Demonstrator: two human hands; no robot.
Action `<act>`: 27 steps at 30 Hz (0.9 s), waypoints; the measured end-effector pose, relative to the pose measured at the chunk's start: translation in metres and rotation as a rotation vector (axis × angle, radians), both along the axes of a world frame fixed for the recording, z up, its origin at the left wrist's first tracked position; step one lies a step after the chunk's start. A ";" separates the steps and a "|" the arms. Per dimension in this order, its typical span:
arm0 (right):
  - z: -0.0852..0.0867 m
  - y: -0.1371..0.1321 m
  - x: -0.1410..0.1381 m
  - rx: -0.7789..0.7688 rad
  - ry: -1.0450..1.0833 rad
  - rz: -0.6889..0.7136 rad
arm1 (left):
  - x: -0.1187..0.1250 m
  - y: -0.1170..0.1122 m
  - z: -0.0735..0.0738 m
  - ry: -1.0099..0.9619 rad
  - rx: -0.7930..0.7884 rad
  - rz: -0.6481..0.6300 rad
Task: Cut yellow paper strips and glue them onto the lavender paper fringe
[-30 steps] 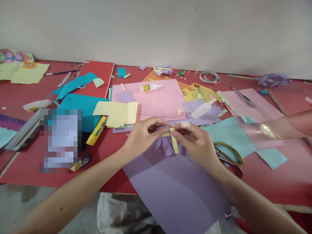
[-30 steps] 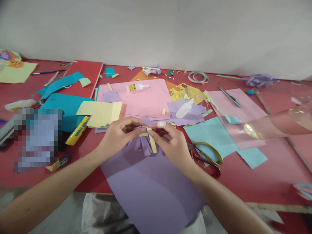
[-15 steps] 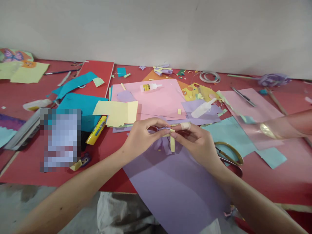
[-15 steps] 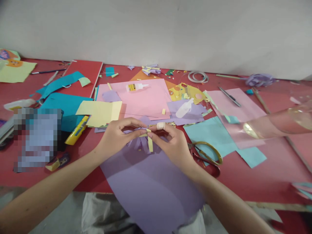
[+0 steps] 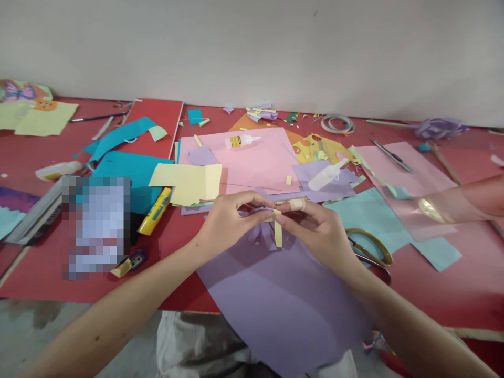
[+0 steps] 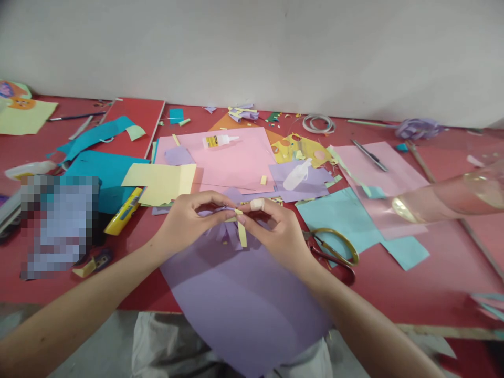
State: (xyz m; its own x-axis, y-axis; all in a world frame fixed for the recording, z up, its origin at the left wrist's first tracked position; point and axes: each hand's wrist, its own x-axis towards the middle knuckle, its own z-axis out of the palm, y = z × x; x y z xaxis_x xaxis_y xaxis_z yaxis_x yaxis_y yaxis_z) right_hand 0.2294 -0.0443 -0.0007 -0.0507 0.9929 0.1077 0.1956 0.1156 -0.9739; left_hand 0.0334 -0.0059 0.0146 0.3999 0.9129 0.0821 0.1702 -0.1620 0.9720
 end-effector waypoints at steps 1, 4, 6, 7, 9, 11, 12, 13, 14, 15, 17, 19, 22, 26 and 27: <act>0.000 0.000 0.000 -0.004 0.005 0.002 | 0.000 0.000 0.000 0.005 0.005 -0.005; 0.001 0.001 0.000 -0.035 0.025 0.004 | -0.001 0.000 0.000 0.017 0.010 -0.017; 0.002 0.001 -0.001 -0.066 0.032 0.008 | -0.001 0.001 -0.001 0.021 0.023 -0.018; 0.003 0.002 -0.001 -0.081 0.031 0.007 | -0.001 0.000 -0.001 0.026 0.033 -0.017; 0.003 0.002 0.000 -0.106 0.025 0.010 | -0.001 0.000 -0.001 0.040 0.055 -0.015; 0.003 0.002 0.000 -0.114 0.033 0.016 | -0.001 0.000 -0.001 0.052 0.069 -0.019; 0.003 0.002 0.000 -0.111 0.039 0.018 | -0.001 0.000 -0.001 0.054 0.071 -0.019; 0.003 0.002 0.000 -0.105 0.043 0.016 | -0.001 0.000 -0.001 0.053 0.073 -0.017; 0.002 0.002 0.000 -0.100 0.046 0.012 | -0.001 0.000 -0.002 0.051 0.076 -0.012; 0.002 0.002 0.000 -0.095 0.046 0.004 | -0.001 0.000 -0.002 0.051 0.080 -0.006; 0.002 0.002 0.000 -0.097 0.054 -0.010 | 0.000 0.000 -0.002 0.053 0.088 0.005; 0.002 0.003 0.000 -0.114 0.087 -0.002 | 0.000 -0.001 -0.003 0.046 0.088 0.012; 0.003 0.004 0.000 -0.151 0.141 0.038 | 0.000 -0.001 -0.004 0.011 0.054 0.021; 0.006 0.005 -0.001 -0.152 0.108 0.048 | 0.001 -0.001 -0.004 -0.012 -0.020 0.036; 0.007 0.005 -0.001 -0.148 0.093 0.048 | 0.002 -0.001 -0.004 -0.013 -0.034 0.039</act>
